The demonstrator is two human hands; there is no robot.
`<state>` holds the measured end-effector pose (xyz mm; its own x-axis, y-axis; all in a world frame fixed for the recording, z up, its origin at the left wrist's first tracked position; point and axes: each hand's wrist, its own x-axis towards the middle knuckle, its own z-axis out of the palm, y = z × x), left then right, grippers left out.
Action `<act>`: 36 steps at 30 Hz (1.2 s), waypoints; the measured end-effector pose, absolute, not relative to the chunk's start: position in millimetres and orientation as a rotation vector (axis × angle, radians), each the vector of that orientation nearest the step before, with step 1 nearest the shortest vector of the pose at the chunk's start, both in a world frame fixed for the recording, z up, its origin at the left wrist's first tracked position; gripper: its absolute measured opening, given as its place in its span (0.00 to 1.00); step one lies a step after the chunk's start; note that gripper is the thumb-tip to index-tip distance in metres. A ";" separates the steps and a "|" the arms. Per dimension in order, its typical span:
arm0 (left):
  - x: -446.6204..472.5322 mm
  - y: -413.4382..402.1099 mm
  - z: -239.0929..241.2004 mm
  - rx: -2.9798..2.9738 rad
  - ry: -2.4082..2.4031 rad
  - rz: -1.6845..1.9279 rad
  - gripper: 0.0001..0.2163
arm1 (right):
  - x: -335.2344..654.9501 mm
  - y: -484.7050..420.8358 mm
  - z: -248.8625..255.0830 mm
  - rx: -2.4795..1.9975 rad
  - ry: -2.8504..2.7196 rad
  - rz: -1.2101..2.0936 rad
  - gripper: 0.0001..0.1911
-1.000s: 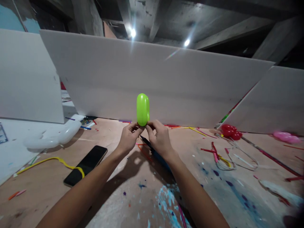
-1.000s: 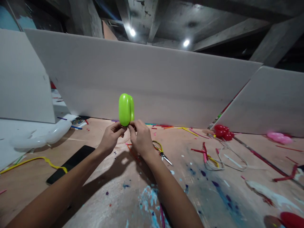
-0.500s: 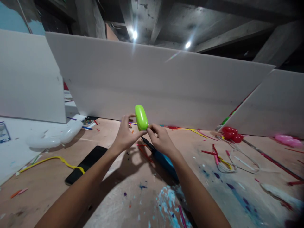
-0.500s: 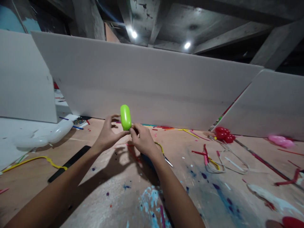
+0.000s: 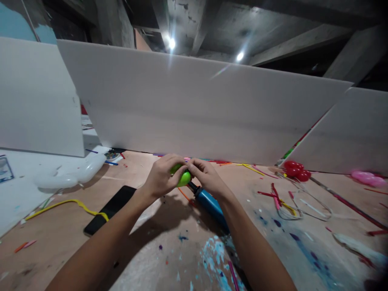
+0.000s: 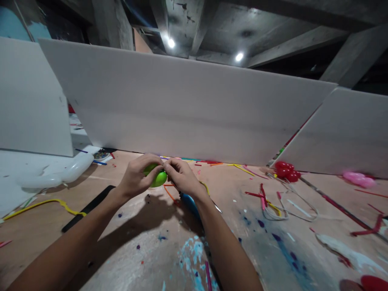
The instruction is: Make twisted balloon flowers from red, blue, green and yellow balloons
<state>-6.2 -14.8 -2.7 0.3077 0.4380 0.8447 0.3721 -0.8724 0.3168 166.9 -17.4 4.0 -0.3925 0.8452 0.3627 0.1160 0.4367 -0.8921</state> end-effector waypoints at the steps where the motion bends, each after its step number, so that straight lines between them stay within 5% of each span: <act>1: -5.4 -15.1 -3.6 2.492 0.780 1.673 0.04 | 166.5 -18.0 4.4 -0.815 -1.792 1.039 0.18; 11: 2.8 -18.8 -4.2 2.266 0.842 1.735 0.02 | 169.6 -22.3 9.8 -0.760 -1.762 1.144 0.11; 23: 15.5 -10.1 -14.9 1.504 0.837 1.470 0.11 | 160.6 -22.0 0.8 -0.933 -1.858 0.256 0.05; 28: 25.9 -10.6 -23.3 1.209 0.597 1.540 0.09 | 163.2 -11.6 -6.9 -0.955 -1.717 0.377 0.07; 36: 30.1 -10.5 -25.9 1.004 0.465 1.420 0.23 | 167.2 0.3 -6.5 -0.773 -1.128 0.739 0.13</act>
